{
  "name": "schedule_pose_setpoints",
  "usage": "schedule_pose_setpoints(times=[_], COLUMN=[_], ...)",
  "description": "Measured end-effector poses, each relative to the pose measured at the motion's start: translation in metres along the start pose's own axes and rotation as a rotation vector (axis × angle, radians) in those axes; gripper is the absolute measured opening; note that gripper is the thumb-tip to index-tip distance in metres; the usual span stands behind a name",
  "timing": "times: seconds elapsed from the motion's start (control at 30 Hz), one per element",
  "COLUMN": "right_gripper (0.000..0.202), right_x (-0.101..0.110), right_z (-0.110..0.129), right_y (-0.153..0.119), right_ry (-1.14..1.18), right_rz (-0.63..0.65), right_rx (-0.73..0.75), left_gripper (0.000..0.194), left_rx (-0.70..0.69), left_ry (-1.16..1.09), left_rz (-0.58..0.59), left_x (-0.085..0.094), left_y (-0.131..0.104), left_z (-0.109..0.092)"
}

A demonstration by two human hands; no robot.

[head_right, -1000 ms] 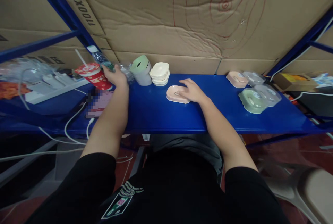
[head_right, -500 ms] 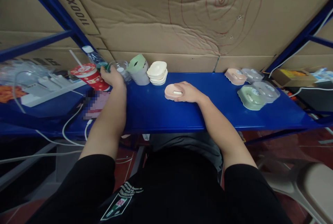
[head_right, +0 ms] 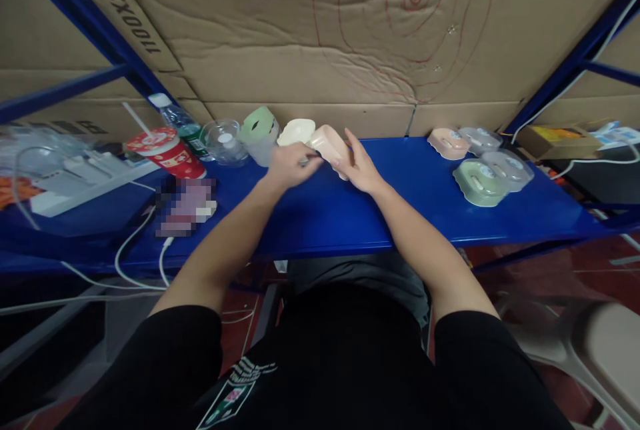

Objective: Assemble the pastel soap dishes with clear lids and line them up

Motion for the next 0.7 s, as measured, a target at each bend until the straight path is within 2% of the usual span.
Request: schedule_pose_setpoints(times=[0.03, 0.1, 0.2, 0.43, 0.57, 0.7], right_gripper=[0.121, 0.119, 0.117, 0.121, 0.116, 0.107], right_x=[-0.001, -0.004, -0.01, -0.007, -0.002, 0.017], right_z=[0.0, 0.002, 0.004, -0.001, -0.011, -0.035], right_y=[0.0, 0.001, 0.001, 0.005, 0.012, 0.015], right_ry=[-0.009, -0.048, -0.055, 0.036, 0.038, 0.153], right_rz=[-0.019, -0.032, -0.021, -0.123, -0.155, -0.38], right_rx=[-0.004, -0.001, 0.011, -0.049, -0.041, -0.163], left_gripper=[0.044, 0.047, 0.041, 0.038, 0.032, 0.028], left_rx=[-0.079, -0.168, -0.165, -0.047, -0.001, 0.07], left_ry=[-0.008, -0.012, -0.003, -0.172, -0.207, -0.043], left_rz=[0.088, 0.16, 0.141, 0.114, 0.101, -0.046], left_x=[-0.013, -0.029, -0.035, -0.03, -0.028, -0.015], left_y=[-0.002, -0.007, -0.01, -0.006, -0.002, 0.001], left_z=[-0.018, -0.042, -0.051, -0.039, -0.032, -0.008])
Point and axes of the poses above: each hand's wrist, its own y-axis towards the middle knuckle, its own x-axis out of the back of the hand, z = x × y, the point moved 5 cm from there along y, towards the middle knuckle, and after that the axes turned 3 degrees about x, right-handed, at the moved point
